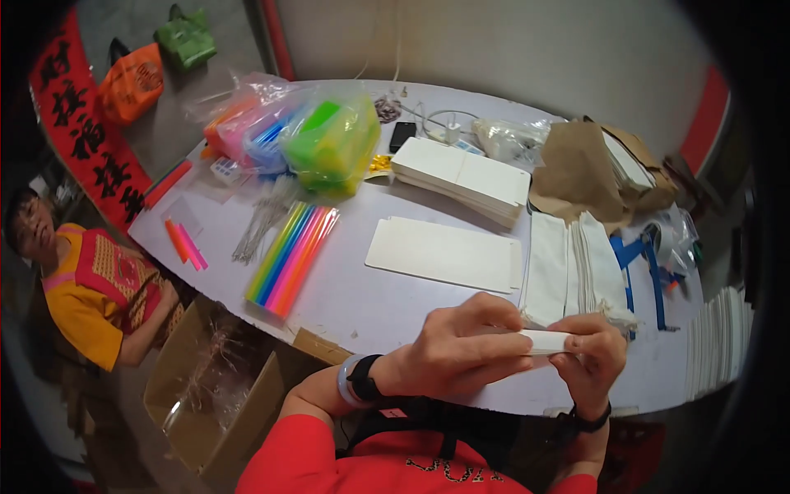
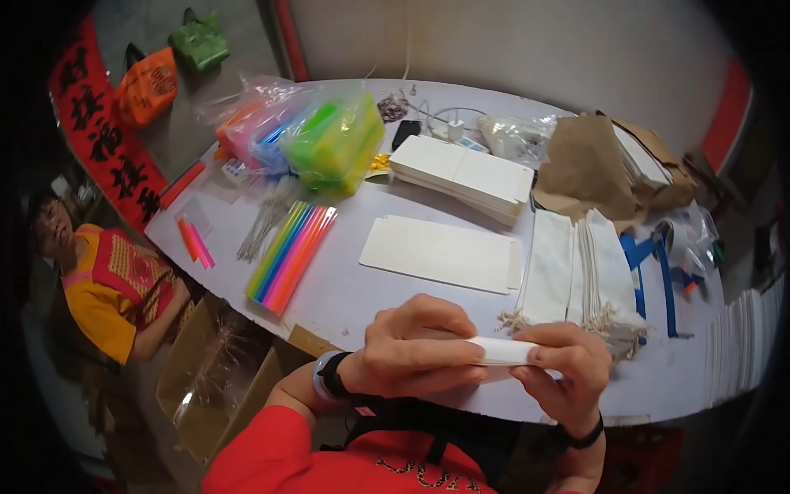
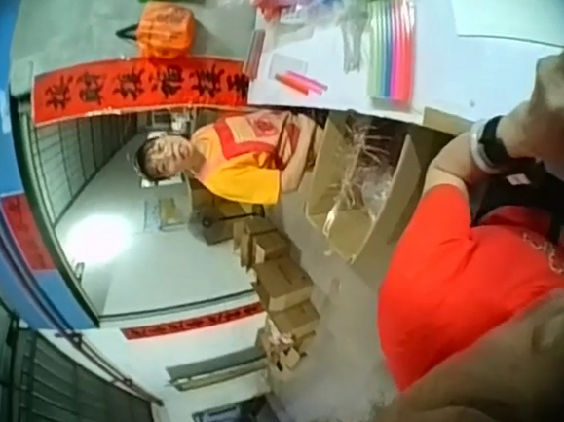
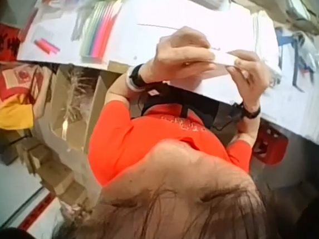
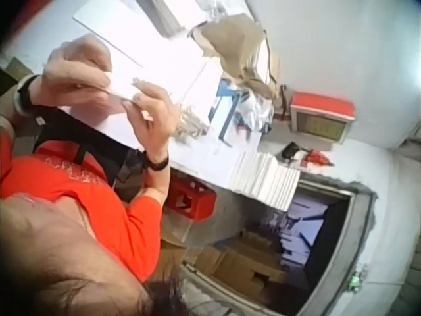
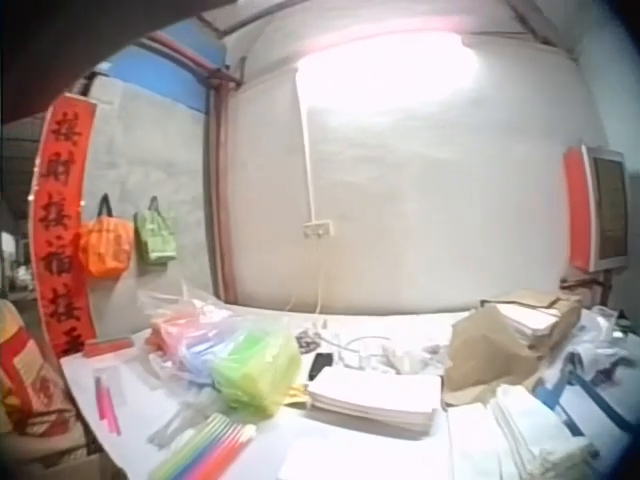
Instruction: The person folds white paper boxes by hand, inserts bundles of colorful straws into white fabric bags, and slides the bags into the boxes. Finally, they fold the box flaps closed and stack the completed boxes on a pile.
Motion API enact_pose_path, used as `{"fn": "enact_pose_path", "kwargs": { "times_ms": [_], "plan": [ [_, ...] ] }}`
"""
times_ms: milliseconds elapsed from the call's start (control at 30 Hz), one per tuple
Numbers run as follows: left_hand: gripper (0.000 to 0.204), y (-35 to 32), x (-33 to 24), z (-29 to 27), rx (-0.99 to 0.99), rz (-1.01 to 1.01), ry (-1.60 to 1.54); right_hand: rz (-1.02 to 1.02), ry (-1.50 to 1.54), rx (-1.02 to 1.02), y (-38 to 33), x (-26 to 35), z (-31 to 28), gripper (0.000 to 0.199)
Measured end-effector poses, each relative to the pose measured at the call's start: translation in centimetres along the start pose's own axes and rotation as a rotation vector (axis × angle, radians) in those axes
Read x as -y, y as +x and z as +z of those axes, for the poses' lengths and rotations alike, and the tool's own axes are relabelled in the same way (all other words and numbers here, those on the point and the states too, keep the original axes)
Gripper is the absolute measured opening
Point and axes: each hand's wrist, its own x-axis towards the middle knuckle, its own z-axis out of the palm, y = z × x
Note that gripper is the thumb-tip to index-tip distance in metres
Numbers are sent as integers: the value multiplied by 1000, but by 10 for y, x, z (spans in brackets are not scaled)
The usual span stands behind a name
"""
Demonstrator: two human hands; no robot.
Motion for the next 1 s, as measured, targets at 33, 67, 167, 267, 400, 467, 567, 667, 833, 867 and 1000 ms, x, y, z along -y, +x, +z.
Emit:
{"fn": "enact_pose_path", "kwargs": {
  "times_ms": [33,67,167,267,400,467,567,667,833,867,1000],
  "plan": [
    [28,1,0,4,-22,-8,-32,4,-59,-8,2,3,-1,30],
    [28,0,1,4,-42,-16,-65,10,-119,-18,4,3,-1,31],
    [30,-6,3,-2,-80,0,-46,12,-75,21,13,3,15,30],
    [30,-5,5,-9,-72,-45,-68,14,-85,46,19,3,20,30],
    [30,1,13,-13,-18,-173,-153,-13,-133,65,27,-5,15,29],
    [31,5,19,-8,9,-162,-122,-38,-99,54,20,-8,11,29],
    [30,-1,18,7,-18,-83,-47,-36,-66,-8,2,-17,8,27],
    [21,-9,8,16,-129,-107,-39,2,-5,7,-11,-21,-19,26],
    [20,-22,4,16,-168,-156,37,224,-798,-318,-43,-71,-133,24],
    [21,-22,6,15,-136,-181,1,351,-935,-321,-57,-83,-166,24],
    [23,-21,11,9,-82,-186,-33,746,-1165,-329,-103,-123,-246,27]
  ]
}}
